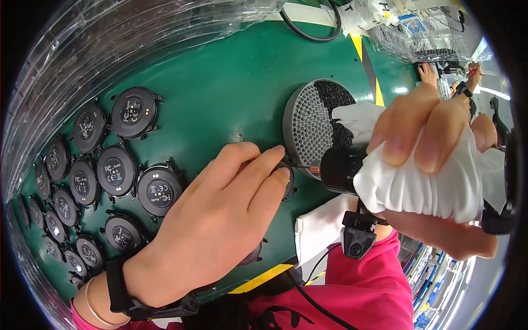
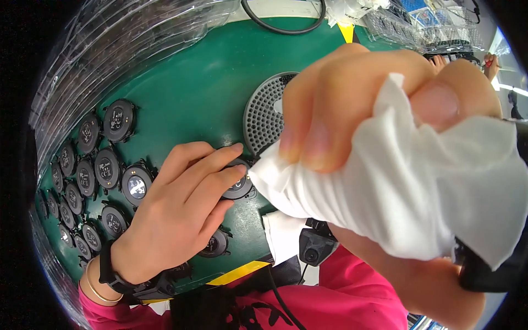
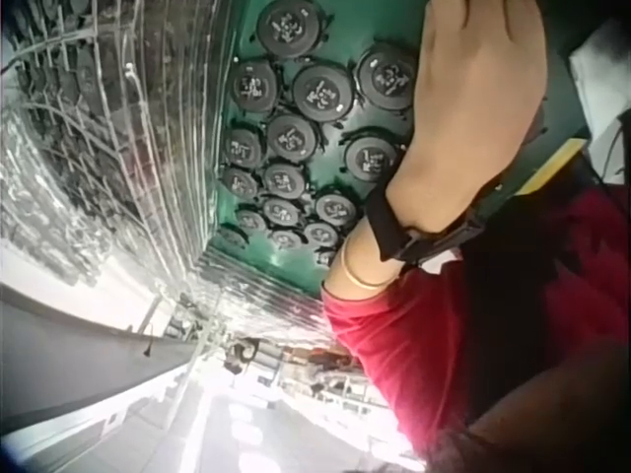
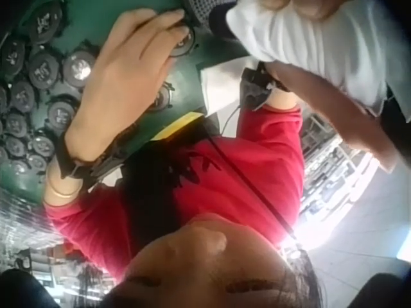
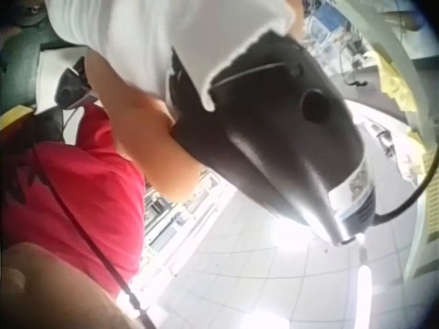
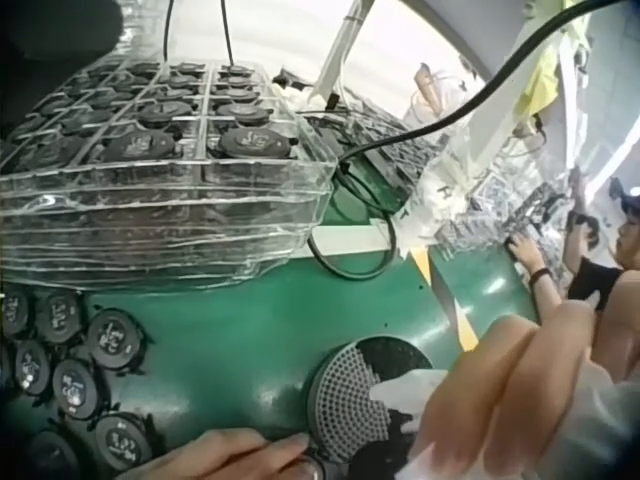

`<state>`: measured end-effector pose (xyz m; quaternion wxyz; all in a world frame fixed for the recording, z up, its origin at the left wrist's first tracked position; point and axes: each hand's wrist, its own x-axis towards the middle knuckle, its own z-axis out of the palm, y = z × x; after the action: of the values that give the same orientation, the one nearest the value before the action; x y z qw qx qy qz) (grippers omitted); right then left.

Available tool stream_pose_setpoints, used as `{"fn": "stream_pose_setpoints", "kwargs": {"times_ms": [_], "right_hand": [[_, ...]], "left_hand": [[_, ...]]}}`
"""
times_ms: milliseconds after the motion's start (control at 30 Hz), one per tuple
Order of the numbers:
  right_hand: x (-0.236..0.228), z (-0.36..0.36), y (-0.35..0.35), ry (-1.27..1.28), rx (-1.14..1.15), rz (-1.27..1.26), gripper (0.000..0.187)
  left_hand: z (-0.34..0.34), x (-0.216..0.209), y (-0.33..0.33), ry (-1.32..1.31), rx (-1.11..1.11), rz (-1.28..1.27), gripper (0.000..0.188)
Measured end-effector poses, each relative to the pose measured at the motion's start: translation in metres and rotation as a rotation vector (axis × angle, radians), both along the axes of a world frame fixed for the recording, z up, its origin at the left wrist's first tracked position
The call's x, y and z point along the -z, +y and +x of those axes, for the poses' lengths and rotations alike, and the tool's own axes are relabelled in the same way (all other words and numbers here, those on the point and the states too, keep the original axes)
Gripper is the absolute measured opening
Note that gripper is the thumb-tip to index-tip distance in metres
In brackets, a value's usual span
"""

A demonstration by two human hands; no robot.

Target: The person picks up a screw with a power screwdriver, drives it into a smartwatch, and places the watch into a plastic tray. This process is repeated for several smartwatches on the work surface.

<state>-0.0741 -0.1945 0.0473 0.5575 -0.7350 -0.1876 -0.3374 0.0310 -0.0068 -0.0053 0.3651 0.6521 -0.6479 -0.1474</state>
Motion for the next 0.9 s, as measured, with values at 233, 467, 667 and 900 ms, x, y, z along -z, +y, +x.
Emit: {"fn": "stream_pose_setpoints", "kwargs": {"times_ms": [233, 467, 667, 900], "right_hand": [[-0.012, 0.001, 0.006, 0.107, -0.055, 0.012, 0.091], [-0.014, 0.003, 0.009, 0.171, -0.14, -0.018, 0.092], [-0.02, 0.009, 0.005, 0.197, -0.218, -0.099, 0.093], [-0.011, 0.008, -0.008, 0.123, -0.283, -0.033, 0.094]], "left_hand": [[0.0, -0.001, -0.001, 0.018, 0.006, 0.001, 0.045], [0.004, -0.002, -0.002, 0.047, 0.018, -0.016, 0.042], [0.003, -0.003, -0.002, 0.054, 0.027, -0.035, 0.039], [0.002, -0.001, 0.0, 0.071, 0.019, -0.034, 0.037]]}}
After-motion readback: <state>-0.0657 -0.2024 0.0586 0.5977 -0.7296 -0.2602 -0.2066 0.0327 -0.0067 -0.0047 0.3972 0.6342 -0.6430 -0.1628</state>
